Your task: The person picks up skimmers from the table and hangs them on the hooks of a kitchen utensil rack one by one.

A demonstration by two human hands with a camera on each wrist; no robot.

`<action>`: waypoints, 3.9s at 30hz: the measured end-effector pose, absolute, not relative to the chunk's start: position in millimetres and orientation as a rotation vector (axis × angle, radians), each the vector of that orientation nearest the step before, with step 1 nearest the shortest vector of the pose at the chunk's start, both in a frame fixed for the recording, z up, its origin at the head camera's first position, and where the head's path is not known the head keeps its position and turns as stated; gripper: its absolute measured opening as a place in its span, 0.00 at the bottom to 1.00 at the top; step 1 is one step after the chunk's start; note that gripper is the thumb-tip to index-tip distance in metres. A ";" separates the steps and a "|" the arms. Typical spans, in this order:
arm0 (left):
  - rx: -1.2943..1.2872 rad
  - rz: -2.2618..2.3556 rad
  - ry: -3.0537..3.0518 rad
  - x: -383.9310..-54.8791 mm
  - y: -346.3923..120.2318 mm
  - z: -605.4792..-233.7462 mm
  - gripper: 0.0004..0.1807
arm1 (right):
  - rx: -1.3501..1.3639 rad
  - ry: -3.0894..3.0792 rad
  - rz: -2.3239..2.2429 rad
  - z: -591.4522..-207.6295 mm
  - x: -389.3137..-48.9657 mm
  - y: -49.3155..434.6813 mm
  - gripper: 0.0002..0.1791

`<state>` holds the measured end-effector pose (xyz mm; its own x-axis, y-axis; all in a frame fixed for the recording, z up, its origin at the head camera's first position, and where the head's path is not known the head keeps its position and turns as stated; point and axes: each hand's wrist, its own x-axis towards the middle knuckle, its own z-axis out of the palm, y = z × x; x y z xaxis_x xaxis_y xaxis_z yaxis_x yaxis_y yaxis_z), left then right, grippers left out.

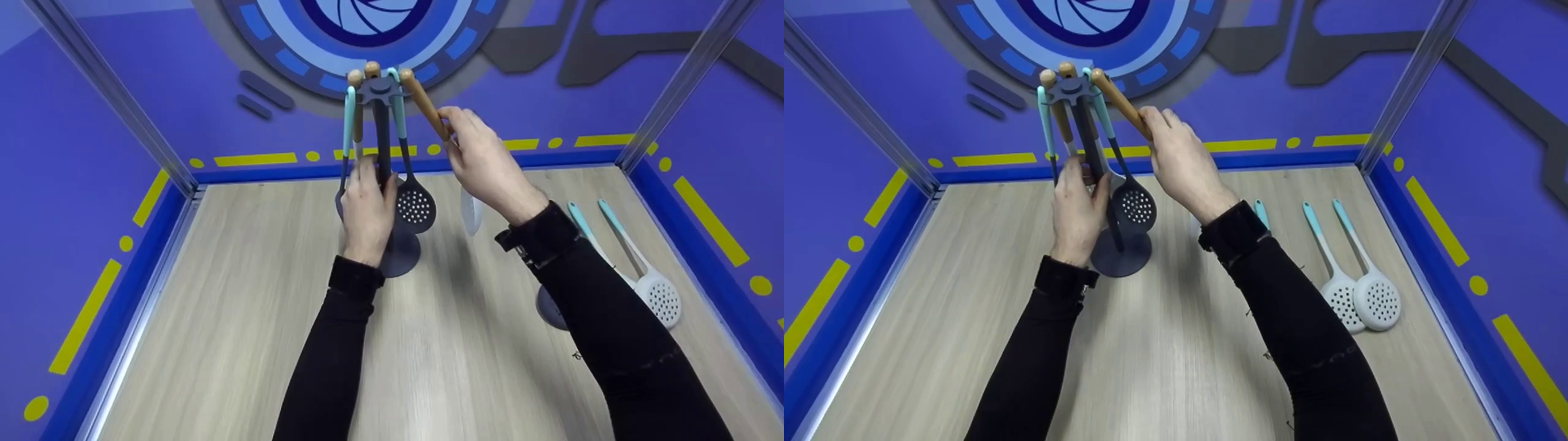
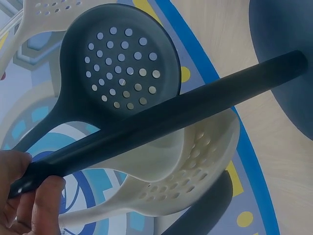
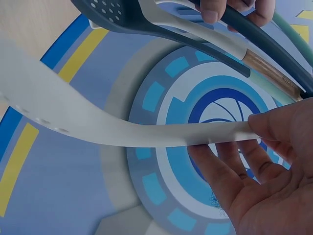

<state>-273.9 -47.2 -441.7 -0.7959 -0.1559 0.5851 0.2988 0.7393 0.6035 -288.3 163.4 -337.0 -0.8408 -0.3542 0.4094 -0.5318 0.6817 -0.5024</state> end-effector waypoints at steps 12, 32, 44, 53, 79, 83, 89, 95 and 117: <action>-0.096 -0.947 -2.330 -273.2 -47.4 -439.6 0.22 | 0.723 -2.625 0.956 -342.0 -289.2 159.5 0.24; -0.110 -0.936 -2.317 -273.9 -47.6 -441.0 0.22 | 0.751 -2.612 1.014 -349.0 -286.0 150.4 0.25; -0.113 -0.928 -2.306 -274.1 -47.9 -440.3 0.22 | 0.740 -2.632 1.045 -352.2 -285.3 146.3 0.26; -0.106 -0.913 -2.311 -273.0 -47.9 -440.5 0.23 | 0.737 -2.643 1.040 -353.0 -283.2 143.6 0.27; -0.104 -0.907 -2.317 -272.4 -47.7 -440.0 0.22 | 0.739 -2.637 1.082 -357.6 -280.7 149.9 0.25; -0.090 -0.922 -2.325 -272.1 -48.1 -440.6 0.21 | 0.753 -2.641 1.079 -358.7 -279.3 154.2 0.24; -0.073 -0.934 -2.353 -271.7 -48.8 -441.4 0.22 | 0.737 -2.669 1.055 -361.0 -275.9 162.5 0.24; -0.081 -0.937 -2.367 -270.7 -48.8 -440.4 0.22 | 0.699 -2.761 1.049 -363.2 -271.9 174.6 0.23; -0.106 -0.939 -2.341 -271.6 -47.5 -440.5 0.22 | 0.492 -2.999 1.018 -375.9 -274.7 217.2 0.31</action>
<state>-271.6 -47.5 -440.5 -0.8125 -0.1446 0.5647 0.2858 0.7454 0.6022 -274.7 217.2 -375.9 -0.9510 -0.3068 0.0384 -0.2668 0.7515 -0.6034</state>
